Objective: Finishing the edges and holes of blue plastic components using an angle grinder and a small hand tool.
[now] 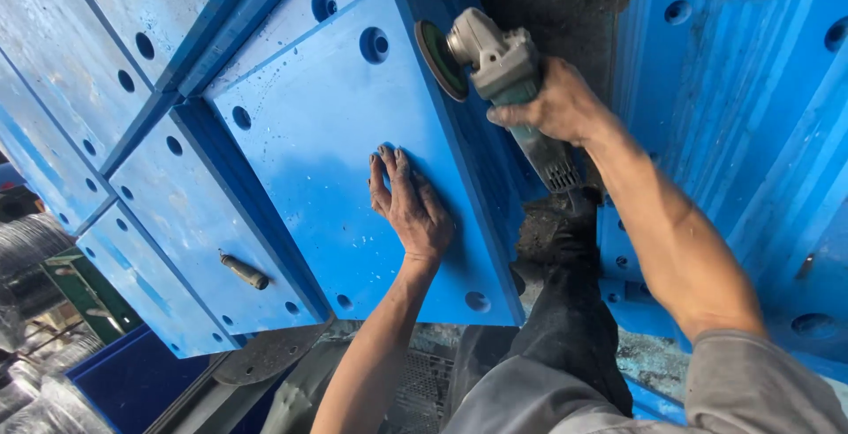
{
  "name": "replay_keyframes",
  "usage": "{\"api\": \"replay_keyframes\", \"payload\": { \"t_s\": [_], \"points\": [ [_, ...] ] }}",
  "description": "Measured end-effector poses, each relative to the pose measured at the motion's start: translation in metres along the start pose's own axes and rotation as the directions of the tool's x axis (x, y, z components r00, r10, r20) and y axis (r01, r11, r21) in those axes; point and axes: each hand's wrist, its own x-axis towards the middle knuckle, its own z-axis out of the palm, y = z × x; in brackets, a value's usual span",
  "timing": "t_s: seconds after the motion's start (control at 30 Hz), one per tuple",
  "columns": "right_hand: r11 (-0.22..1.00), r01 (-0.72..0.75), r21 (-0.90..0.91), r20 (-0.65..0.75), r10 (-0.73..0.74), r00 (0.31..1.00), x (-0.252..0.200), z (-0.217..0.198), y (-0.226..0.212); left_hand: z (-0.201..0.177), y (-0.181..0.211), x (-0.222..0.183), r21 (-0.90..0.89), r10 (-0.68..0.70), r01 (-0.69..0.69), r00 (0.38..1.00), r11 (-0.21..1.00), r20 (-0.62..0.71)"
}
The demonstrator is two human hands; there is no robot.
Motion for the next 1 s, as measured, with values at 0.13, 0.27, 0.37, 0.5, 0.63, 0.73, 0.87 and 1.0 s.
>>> {"api": "replay_keyframes", "payload": {
  "t_s": [0.13,0.27,0.37,0.5,0.63,0.73,0.87,1.0],
  "points": [
    [0.999,0.042,0.025,0.020,-0.043,0.999,0.017,0.004,0.013,-0.001,0.002,-0.002,0.002,0.007,-0.007,1.000,1.000,0.003],
    [0.999,-0.048,0.015,-0.151,0.050,0.987,0.038,0.011,0.023,0.000,-0.002,-0.004,0.023,-0.002,0.001,1.000,1.000,0.021],
    [0.995,-0.104,0.010,-0.089,0.104,0.991,-0.002,0.014,0.015,0.003,-0.003,-0.004,-0.005,0.008,-0.008,1.000,1.000,0.000],
    [0.998,-0.043,0.043,0.019,0.043,0.999,-0.088,0.038,0.030,0.003,-0.009,-0.007,0.009,0.029,-0.029,1.000,1.000,0.000],
    [0.999,-0.014,-0.043,0.027,0.016,1.000,-0.183,0.065,0.048,0.007,-0.013,-0.009,0.013,0.034,-0.033,0.999,0.999,-0.020],
    [0.968,-0.249,0.006,0.166,0.245,0.955,-0.254,0.083,0.053,0.019,-0.030,-0.012,0.000,0.080,-0.080,0.995,0.997,-0.061],
    [0.956,-0.290,0.036,0.050,0.288,0.956,-0.343,0.108,0.060,0.033,-0.053,-0.013,-0.017,0.088,-0.089,0.995,0.996,-0.045],
    [0.956,-0.288,-0.061,0.047,0.291,0.956,-0.419,0.131,0.072,0.049,-0.080,-0.001,0.034,0.139,-0.136,0.986,0.990,-0.096]
  ]
}}
